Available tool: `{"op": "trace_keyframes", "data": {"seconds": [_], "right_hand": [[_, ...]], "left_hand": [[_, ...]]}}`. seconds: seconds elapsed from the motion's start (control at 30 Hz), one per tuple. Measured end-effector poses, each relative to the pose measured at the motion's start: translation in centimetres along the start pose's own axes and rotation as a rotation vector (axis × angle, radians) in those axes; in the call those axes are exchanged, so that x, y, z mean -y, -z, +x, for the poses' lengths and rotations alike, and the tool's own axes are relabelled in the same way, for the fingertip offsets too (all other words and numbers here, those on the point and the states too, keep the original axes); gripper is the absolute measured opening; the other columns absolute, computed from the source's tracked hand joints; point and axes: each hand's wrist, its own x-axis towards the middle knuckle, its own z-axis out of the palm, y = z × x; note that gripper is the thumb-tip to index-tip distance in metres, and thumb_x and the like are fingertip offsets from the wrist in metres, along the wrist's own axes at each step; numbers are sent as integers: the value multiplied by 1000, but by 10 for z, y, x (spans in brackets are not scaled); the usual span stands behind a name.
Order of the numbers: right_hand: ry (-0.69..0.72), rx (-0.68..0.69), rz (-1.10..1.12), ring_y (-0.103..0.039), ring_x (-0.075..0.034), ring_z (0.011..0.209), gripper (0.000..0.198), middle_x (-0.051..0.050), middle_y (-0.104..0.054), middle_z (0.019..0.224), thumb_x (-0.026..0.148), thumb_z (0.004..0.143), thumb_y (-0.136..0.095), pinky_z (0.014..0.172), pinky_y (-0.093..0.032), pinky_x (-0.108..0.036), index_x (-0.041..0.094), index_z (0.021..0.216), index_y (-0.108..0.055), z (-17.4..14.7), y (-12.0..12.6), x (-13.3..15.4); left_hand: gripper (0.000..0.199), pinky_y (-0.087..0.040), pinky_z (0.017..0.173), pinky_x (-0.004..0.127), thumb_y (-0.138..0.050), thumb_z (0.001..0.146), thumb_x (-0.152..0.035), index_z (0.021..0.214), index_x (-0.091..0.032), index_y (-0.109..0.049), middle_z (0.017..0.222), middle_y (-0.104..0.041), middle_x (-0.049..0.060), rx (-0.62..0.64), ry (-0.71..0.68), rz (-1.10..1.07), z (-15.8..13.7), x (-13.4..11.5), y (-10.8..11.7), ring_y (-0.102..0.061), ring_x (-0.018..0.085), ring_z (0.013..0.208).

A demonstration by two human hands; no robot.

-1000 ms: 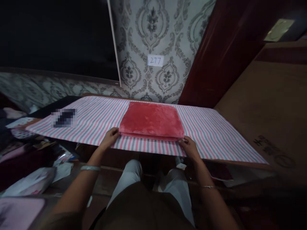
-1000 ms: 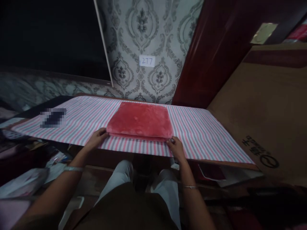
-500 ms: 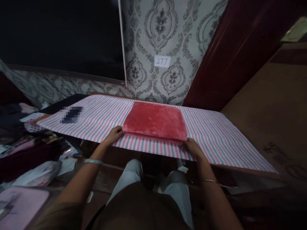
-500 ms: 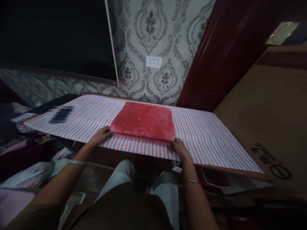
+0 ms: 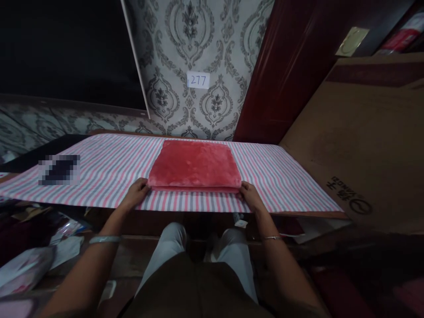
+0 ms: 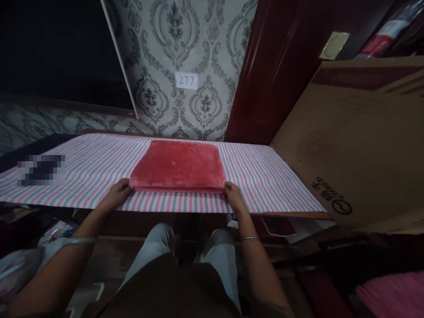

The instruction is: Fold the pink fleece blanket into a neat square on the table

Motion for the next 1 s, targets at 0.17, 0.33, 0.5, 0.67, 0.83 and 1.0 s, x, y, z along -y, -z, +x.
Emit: {"op": "trace_keyframes", "data": {"seconds": [0.17, 0.33, 0.5, 0.67, 0.83, 1.0], "right_hand": [[13, 21, -10, -38, -8, 39, 33, 9, -44, 43, 51, 66, -66, 43, -27, -22, 23, 68, -47, -2, -1, -2], [18, -90, -13, -37, -9, 39, 33, 7, -46, 43, 51, 67, -63, 42, -27, -24, 23, 67, -46, -3, -1, -5], [-4, -43, -7, -45, -11, 41, 33, 7, -52, 45, 48, 63, -64, 45, -34, -24, 22, 80, -53, -4, -3, -3], [-1, -37, -49, -46, -11, 41, 32, 7, -50, 45, 45, 62, -66, 44, -34, -24, 22, 78, -52, -5, -4, -2], [5, -137, 14, -51, -12, 43, 55, 10, -54, 52, 41, 61, -68, 46, -37, -23, 20, 109, -50, -8, -6, -2], [80, 26, 72, -57, -14, 54, 72, 6, -61, 68, 39, 63, -73, 53, -43, -25, 22, 127, -46, -17, -4, -2]], "left_hand": [[32, -49, 94, 37, -51, 75, -44, 90, -19, -65, 100, -66, 8, -40, -23, -38, -4, 3, -1, -61, 25, 97], [28, -48, 97, 39, -50, 75, -39, 87, -19, -64, 100, -65, 9, -76, -6, -13, -3, 3, 2, -61, 25, 99], [38, -48, 96, 38, -52, 74, -47, 97, -20, -64, 106, -67, 8, 68, 32, -66, -4, -6, 7, -61, 27, 103], [32, -48, 94, 38, -51, 72, -44, 90, -20, -64, 103, -67, 8, -4, 47, -18, -8, -13, 3, -61, 27, 100], [30, -50, 91, 40, -53, 67, -40, 89, -20, -61, 94, -65, 7, -81, 110, -46, -7, -9, 0, -62, 26, 92], [54, -51, 91, 38, -63, 66, -47, 113, -22, -56, 129, -56, 11, -71, -8, -348, -18, -11, -1, -58, 26, 109]]}}
